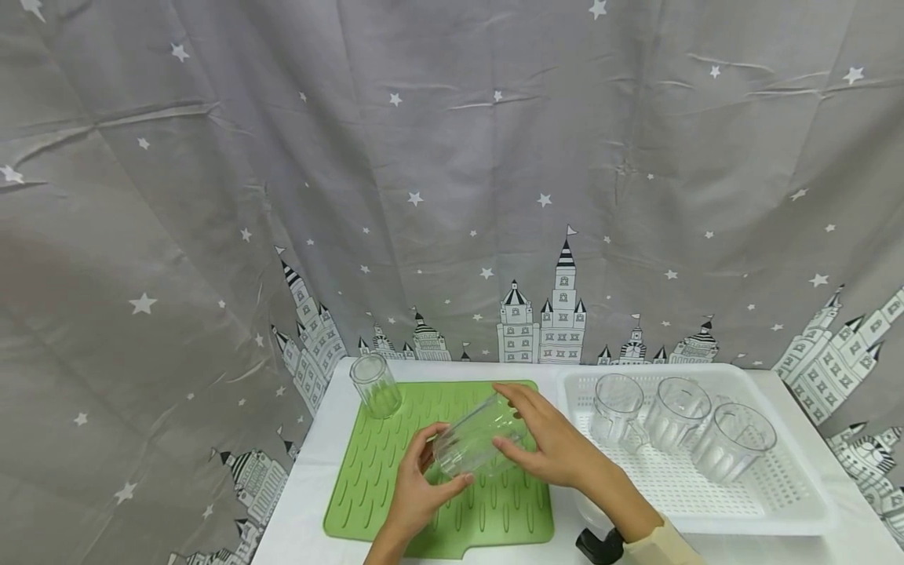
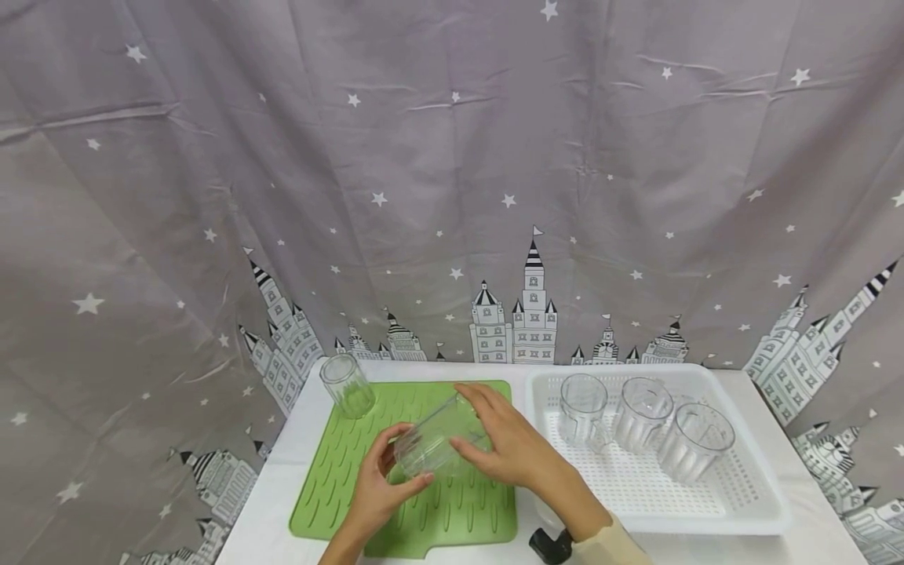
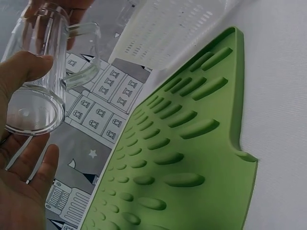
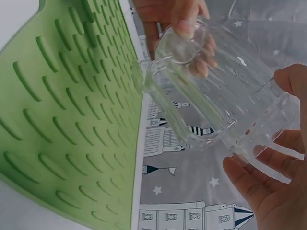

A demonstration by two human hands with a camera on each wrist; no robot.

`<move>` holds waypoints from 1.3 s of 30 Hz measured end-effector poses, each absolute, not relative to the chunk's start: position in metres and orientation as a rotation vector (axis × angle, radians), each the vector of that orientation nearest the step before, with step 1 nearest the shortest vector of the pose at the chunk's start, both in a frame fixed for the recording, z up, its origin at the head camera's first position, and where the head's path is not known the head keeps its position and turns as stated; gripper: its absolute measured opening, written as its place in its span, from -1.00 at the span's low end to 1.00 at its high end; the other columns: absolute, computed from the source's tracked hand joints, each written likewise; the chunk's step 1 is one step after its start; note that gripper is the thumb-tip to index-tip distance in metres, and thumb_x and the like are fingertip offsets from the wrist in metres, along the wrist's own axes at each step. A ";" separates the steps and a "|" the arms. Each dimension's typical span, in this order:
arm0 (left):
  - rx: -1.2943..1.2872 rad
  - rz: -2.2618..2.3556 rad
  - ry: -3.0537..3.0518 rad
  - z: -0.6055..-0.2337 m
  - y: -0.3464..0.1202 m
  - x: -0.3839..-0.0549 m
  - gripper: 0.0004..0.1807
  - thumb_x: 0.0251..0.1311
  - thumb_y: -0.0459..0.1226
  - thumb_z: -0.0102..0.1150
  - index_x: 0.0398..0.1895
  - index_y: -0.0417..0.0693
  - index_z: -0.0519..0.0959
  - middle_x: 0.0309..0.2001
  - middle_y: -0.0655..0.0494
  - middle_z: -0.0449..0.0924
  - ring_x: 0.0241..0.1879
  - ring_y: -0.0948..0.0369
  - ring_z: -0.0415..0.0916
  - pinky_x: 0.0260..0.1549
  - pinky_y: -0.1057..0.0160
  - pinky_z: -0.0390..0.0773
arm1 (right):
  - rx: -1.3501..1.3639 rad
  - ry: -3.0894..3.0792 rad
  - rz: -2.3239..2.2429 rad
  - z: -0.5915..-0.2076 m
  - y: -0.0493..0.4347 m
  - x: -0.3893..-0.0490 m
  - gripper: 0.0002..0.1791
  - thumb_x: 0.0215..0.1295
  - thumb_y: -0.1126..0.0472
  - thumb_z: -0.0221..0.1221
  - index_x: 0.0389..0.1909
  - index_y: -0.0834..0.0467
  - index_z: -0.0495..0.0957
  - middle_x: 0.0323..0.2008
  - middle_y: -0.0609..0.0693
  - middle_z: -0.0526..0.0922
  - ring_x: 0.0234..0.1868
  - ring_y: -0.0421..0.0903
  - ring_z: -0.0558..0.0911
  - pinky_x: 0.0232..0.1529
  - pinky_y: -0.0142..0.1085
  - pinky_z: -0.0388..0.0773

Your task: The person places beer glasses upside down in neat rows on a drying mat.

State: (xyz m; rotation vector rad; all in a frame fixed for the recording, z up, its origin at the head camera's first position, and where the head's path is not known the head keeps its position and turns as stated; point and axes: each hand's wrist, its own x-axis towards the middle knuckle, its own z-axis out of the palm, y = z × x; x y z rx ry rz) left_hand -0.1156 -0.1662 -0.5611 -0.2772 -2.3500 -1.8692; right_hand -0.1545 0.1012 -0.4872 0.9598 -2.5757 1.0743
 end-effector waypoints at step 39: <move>-0.308 -1.707 -2.319 -0.534 -0.163 -0.114 -0.11 -0.04 -0.28 0.73 0.44 0.19 0.56 0.30 0.13 0.57 0.23 0.28 0.55 0.32 0.30 0.59 | 0.799 -2.738 1.234 -0.510 0.115 -0.146 -0.10 0.52 -0.32 0.21 0.72 -0.12 0.12 0.56 -0.02 0.42 0.25 0.01 0.73 0.21 0.02 0.75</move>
